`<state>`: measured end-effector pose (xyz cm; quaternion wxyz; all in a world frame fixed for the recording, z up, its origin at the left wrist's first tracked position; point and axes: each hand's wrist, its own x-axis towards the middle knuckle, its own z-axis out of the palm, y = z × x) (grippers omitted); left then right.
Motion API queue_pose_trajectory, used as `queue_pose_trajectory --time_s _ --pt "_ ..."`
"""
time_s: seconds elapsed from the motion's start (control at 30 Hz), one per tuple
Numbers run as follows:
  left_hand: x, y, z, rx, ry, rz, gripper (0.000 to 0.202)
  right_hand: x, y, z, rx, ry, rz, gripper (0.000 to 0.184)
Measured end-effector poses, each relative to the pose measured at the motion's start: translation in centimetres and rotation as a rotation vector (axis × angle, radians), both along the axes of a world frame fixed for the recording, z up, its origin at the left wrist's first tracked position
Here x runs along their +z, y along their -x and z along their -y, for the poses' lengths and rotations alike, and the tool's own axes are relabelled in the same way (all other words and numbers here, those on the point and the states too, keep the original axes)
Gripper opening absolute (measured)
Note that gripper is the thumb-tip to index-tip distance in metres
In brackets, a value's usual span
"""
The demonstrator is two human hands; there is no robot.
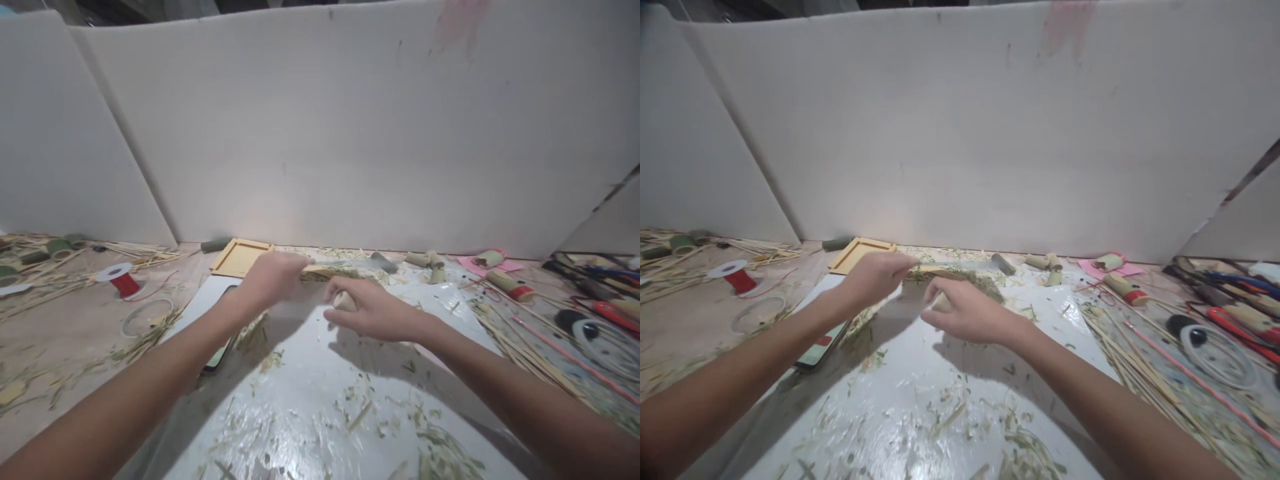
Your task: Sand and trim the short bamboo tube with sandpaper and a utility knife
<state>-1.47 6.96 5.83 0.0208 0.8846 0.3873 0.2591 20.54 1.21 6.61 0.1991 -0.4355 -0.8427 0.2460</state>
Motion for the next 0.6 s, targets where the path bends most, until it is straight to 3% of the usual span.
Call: queue_pose_trajectory --time_s 0.1,0.2,0.33,0.43,0.5,0.6 --pt "-2.6 0.1 3.6 -0.093 0.044 -0.104 0.031 1.3 -1.3 0.4 -0.118 0.039 -0.064 0.024" --pt "-4.4 -0.1 6.2 -0.155 0.091 -0.231 0.028 0.8 -2.2 -0.2 -0.194 0.109 -0.084 0.033" --pt "-4.6 -0.7 7.5 -0.142 0.185 -0.250 0.029 -2.6 -1.6 -1.6 -0.247 -0.064 -0.151 0.025" --pt "-4.4 -1.1 7.7 -0.178 0.210 -0.286 0.035 -5.2 -0.6 -2.8 -0.219 -0.125 -0.169 0.034" --pt "-4.6 -1.1 7.8 -0.184 0.217 -0.314 0.040 -6.1 -0.4 -3.5 -0.192 -0.100 -0.133 0.033" --pt "-5.1 -1.0 7.9 -0.186 0.238 -0.329 0.046 -6.1 -0.5 -4.0 -0.174 -0.097 -0.067 0.019"
